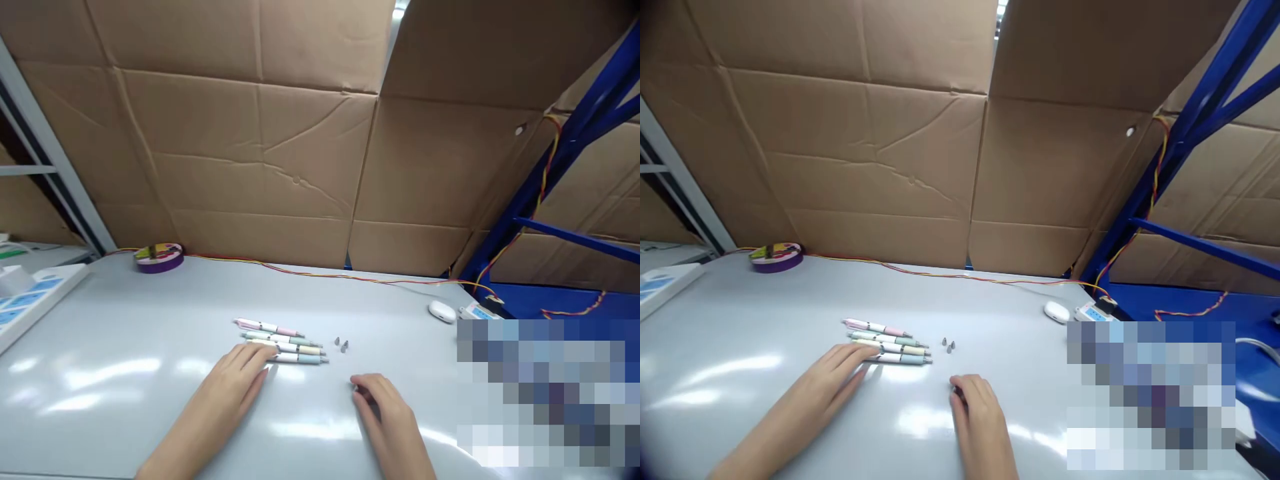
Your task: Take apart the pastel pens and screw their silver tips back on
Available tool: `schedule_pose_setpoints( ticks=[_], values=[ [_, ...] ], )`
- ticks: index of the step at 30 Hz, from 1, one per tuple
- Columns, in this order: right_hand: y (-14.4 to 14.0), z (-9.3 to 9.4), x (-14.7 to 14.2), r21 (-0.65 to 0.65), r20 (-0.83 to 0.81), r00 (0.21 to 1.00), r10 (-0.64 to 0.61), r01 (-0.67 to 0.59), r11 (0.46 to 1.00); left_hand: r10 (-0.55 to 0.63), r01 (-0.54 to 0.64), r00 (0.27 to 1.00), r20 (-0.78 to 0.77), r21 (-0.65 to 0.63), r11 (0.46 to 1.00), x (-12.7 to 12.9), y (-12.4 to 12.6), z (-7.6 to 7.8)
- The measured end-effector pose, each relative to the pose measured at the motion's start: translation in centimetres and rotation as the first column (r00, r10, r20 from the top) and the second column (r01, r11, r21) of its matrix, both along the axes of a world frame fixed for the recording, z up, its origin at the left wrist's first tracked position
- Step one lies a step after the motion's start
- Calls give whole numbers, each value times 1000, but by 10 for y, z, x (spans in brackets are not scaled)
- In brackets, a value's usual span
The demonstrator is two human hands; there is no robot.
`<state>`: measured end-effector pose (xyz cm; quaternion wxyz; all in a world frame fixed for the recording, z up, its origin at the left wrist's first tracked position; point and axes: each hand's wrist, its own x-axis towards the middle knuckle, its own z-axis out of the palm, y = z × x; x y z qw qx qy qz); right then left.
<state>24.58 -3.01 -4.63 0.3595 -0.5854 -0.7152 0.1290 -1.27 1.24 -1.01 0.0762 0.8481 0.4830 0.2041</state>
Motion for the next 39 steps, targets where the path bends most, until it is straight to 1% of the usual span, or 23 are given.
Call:
schedule_pose_setpoints(
  ticks=[6,9,12,17,24,29,32,39],
  values=[
    [-3,6,-1,-87,-49,996,-78,74,993,-22,22,1000,-8,-53,998,-1,-3,5],
    [-4,8,1,-118,-62,995,-76,69,991,17,-17,999,-30,-9,1000,-2,-3,3],
    [-5,11,0,-115,-76,995,-66,57,992,55,-52,997,-59,43,998,-1,-3,2],
    [-9,17,-5,-107,-63,995,-75,68,992,12,-14,998,-56,-29,999,-1,-3,3],
    [-8,17,-5,-86,-67,996,-61,55,995,-32,30,999,-20,-118,993,-6,-1,1],
    [-9,18,-5,-115,-40,997,-63,58,992,-52,50,999,-7,-139,989,-8,1,-1],
    [-9,18,-5,-105,-26,998,-59,56,993,-63,63,998,5,-151,987,-7,2,-2],
    [-10,20,-6,-92,-28,998,-48,45,995,-61,64,998,21,-188,980,-2,1,4]
  ],
)
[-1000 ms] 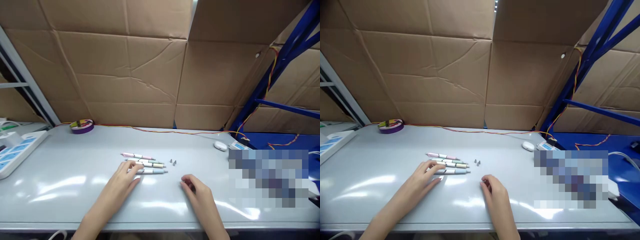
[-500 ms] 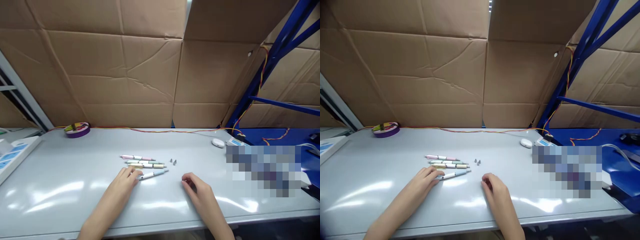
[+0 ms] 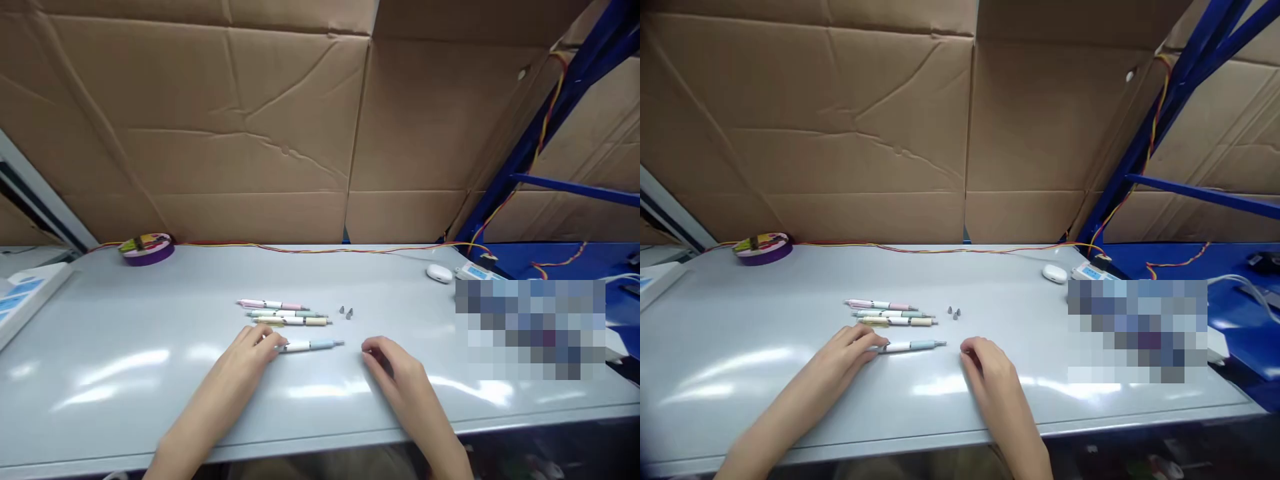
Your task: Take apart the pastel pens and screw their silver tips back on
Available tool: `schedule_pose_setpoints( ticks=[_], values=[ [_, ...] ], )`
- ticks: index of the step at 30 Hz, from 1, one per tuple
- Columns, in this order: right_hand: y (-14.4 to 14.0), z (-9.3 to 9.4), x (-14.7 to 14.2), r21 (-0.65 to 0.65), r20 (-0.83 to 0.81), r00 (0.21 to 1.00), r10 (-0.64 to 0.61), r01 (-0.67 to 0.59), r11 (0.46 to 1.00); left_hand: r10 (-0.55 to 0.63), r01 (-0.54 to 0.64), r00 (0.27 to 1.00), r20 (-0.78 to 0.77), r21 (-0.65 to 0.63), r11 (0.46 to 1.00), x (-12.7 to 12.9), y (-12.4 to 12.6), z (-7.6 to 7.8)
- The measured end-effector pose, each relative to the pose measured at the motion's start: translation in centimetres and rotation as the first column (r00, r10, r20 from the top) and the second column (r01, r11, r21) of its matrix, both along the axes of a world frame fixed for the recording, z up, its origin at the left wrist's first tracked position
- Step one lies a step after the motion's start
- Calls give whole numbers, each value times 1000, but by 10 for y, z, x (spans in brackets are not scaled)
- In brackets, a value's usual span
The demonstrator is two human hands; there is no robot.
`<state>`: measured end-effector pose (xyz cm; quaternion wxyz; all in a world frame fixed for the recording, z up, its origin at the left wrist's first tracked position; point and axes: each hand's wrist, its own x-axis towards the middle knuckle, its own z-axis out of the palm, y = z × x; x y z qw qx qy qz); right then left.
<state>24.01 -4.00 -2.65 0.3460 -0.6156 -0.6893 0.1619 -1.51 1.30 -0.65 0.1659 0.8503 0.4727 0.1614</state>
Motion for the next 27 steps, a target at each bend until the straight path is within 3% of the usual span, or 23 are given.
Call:
schedule_pose_setpoints(
  ticks=[12,19,27],
  values=[
    [-1,0,0,-30,-21,1000,7,-8,1000,-39,38,999,-23,-20,999,2,-4,4],
    [-6,-3,4,82,-146,988,-55,67,994,-43,43,999,0,20,999,6,-8,7],
    [-8,-1,4,254,-201,968,149,-96,963,-118,116,993,11,87,989,21,-13,1]
  ],
)
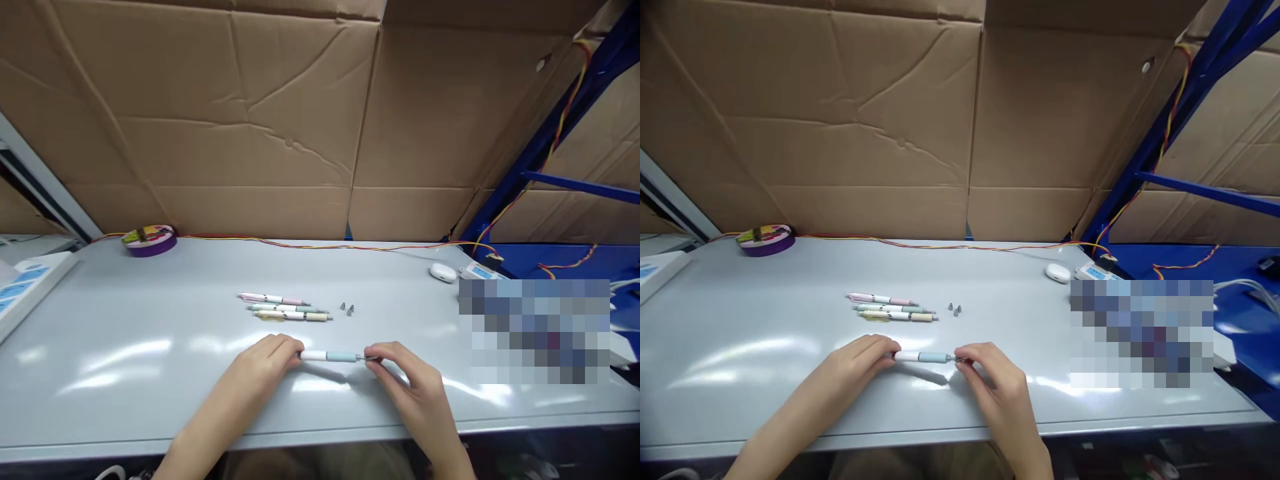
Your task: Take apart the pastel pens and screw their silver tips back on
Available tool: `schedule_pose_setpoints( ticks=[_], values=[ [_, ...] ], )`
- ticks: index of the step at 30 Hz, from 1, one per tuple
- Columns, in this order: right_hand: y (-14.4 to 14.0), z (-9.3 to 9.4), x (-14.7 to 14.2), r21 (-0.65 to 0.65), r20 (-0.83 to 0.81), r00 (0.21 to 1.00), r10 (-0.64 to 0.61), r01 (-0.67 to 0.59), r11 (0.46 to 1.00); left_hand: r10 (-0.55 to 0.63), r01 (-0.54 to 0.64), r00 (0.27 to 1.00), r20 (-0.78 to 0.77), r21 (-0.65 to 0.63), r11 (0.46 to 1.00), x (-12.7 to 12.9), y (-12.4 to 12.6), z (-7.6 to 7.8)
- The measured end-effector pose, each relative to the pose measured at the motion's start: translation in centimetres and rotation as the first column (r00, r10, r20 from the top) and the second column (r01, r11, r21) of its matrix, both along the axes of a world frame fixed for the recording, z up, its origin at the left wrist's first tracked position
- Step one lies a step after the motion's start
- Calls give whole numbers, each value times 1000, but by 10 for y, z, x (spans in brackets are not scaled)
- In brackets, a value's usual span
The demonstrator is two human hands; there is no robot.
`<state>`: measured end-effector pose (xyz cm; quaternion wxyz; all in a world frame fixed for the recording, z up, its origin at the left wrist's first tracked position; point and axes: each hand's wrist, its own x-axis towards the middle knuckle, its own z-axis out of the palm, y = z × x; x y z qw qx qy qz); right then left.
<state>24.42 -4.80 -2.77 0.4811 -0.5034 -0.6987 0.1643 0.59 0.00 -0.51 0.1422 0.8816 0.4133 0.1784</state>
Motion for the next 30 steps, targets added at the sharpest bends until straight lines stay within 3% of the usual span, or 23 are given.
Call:
schedule_pose_setpoints(
  ticks=[5,11,17,26,30],
  values=[
    [-1,-1,1,-23,-2,999,53,-53,998,-40,40,999,21,16,999,3,1,-5],
    [-3,-4,2,-99,-37,998,-42,38,994,-55,62,997,47,-167,984,4,-2,1],
    [-1,-6,2,-122,-7,998,55,-56,991,-40,43,999,16,-273,961,3,-6,8],
    [2,-3,2,95,50,987,150,-154,984,-83,77,997,-4,-336,939,7,-12,10],
    [3,-2,3,133,57,984,171,-177,975,-97,85,995,-19,-344,935,9,-13,12]
  ],
)
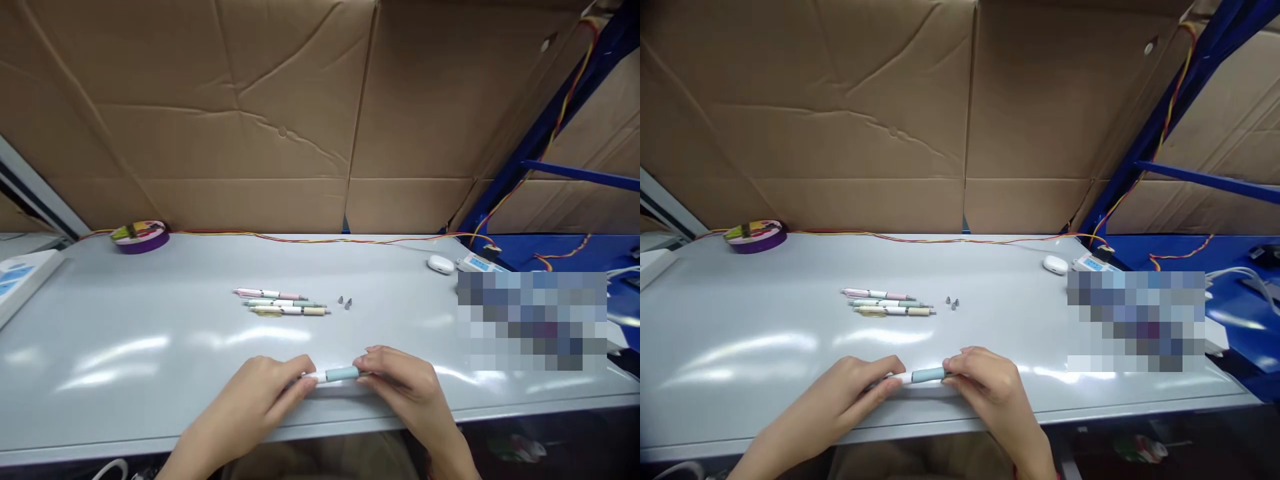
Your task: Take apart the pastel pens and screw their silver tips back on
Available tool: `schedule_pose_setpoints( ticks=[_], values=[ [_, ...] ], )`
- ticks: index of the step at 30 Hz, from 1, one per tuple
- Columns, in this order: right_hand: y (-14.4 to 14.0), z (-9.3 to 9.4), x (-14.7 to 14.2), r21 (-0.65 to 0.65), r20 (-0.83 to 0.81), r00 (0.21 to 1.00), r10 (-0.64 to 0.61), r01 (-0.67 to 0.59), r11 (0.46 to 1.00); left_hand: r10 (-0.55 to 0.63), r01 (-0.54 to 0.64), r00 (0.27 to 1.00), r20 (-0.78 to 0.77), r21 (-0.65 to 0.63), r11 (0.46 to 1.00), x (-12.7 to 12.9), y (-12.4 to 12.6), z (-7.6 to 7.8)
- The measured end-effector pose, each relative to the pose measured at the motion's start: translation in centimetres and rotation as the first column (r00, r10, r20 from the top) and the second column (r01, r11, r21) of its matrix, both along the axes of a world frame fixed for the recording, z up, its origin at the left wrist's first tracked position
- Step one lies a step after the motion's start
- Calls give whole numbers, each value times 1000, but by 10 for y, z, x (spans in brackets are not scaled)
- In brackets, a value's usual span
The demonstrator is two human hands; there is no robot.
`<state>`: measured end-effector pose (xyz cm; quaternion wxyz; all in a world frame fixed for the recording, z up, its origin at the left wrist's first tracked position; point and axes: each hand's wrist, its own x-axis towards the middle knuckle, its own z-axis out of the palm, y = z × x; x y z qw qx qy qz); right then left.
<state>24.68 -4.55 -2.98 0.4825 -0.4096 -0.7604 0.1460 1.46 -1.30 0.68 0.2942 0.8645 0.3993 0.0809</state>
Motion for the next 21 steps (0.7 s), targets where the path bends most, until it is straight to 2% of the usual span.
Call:
schedule_pose_setpoints(
  ticks=[4,11,16,21],
  values=[
    [0,-1,1,-18,35,999,15,-15,1000,-20,20,1000,1,-3,1000,-1,1,2],
    [0,2,-1,-146,170,984,52,-27,989,-38,38,999,5,12,999,-1,1,2],
    [0,6,-2,-228,262,965,19,43,973,-45,46,999,-20,42,998,0,1,1],
    [-2,4,-1,-262,169,985,-22,67,963,30,-30,1000,-8,33,999,0,0,-2]
  ],
)
